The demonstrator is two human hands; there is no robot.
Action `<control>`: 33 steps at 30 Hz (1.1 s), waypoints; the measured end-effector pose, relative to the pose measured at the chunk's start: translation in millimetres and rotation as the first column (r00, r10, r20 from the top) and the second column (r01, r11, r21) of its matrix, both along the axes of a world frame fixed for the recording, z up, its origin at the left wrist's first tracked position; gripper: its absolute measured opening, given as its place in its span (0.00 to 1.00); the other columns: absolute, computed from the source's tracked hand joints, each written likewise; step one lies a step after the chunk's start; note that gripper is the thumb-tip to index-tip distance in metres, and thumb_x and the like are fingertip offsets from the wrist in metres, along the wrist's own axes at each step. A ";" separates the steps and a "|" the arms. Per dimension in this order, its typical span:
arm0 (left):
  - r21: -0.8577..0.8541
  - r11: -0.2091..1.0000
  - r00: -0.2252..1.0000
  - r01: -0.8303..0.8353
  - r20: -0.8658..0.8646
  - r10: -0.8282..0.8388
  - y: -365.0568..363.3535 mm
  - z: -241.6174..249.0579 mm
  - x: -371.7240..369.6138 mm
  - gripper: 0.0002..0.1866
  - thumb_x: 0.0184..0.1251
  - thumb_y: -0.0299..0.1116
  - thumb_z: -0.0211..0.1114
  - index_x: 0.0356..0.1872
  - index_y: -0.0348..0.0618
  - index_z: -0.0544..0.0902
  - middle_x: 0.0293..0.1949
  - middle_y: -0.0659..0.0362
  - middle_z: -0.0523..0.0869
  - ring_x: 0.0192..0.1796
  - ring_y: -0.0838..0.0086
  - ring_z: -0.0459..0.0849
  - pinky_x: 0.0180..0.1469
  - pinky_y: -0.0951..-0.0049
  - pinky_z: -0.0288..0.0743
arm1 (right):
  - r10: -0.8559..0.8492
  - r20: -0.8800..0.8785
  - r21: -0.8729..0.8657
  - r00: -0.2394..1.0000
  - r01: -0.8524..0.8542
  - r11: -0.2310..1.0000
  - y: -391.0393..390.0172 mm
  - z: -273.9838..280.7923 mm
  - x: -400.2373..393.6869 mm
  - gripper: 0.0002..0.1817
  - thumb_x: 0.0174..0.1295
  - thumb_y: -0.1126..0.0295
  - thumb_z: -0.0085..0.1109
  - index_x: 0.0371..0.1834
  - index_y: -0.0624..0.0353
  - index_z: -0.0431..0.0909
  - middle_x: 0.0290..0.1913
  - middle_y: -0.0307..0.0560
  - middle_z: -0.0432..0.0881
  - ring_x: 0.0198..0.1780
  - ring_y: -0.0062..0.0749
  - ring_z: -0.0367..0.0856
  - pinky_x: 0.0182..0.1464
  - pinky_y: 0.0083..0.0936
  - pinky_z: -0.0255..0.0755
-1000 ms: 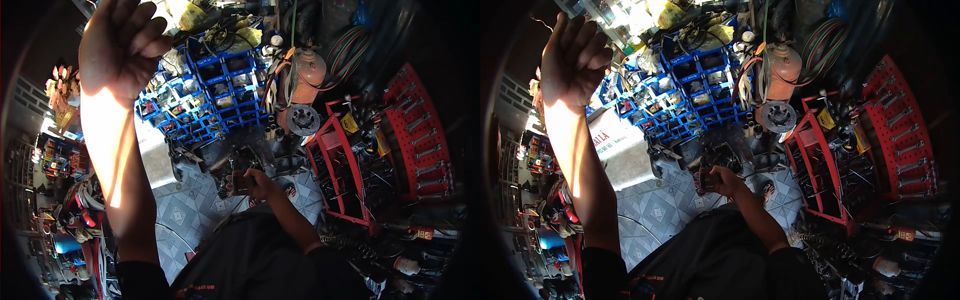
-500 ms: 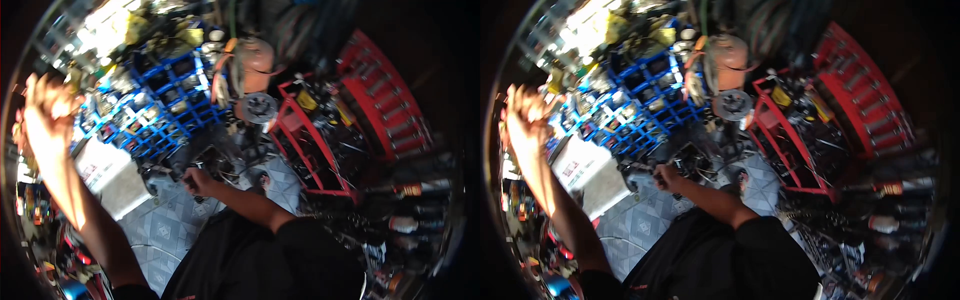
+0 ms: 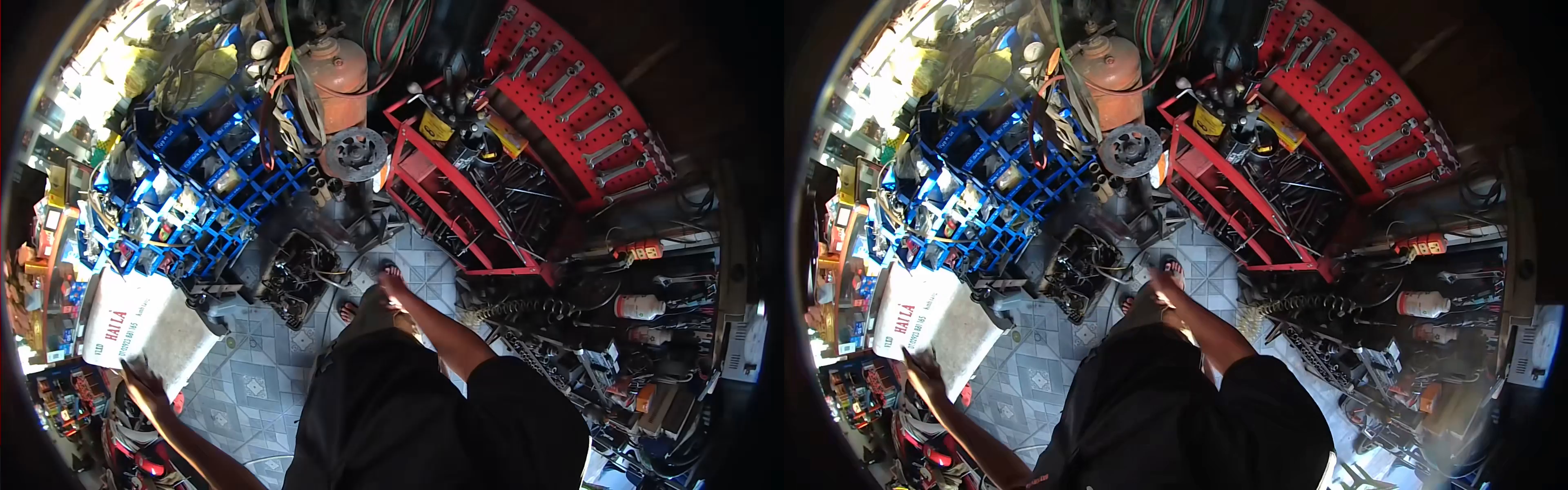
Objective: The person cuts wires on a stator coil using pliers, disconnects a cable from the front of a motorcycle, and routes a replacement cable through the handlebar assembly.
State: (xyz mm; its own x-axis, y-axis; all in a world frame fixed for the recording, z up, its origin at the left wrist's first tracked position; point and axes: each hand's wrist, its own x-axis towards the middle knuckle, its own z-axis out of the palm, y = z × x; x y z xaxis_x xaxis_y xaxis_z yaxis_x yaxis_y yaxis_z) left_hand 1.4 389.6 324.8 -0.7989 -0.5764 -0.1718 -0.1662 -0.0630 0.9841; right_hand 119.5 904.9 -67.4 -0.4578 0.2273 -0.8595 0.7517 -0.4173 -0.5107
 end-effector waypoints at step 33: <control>-0.054 0.458 0.461 -0.887 -0.071 0.884 28.1 -3.6 370.0 0.22 0.70 0.55 0.55 0.46 0.46 0.80 0.36 0.64 0.78 0.35 0.77 0.78 0.32 0.72 0.70 | 0.837 -0.524 0.546 -0.159 -0.816 0.187 -184.9 201.5 -102.1 0.14 0.60 0.66 0.58 0.46 0.60 0.77 0.38 0.43 0.82 0.35 0.31 0.83 0.33 0.26 0.74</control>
State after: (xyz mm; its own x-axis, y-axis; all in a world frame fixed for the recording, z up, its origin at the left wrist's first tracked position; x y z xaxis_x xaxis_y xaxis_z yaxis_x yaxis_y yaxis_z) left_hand 371.4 417.7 321.2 0.1455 -0.9858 -0.0833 -0.0361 -0.0894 0.9953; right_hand 17.5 720.0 134.1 -0.5899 -0.7828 -0.1980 -0.0623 0.2887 -0.9554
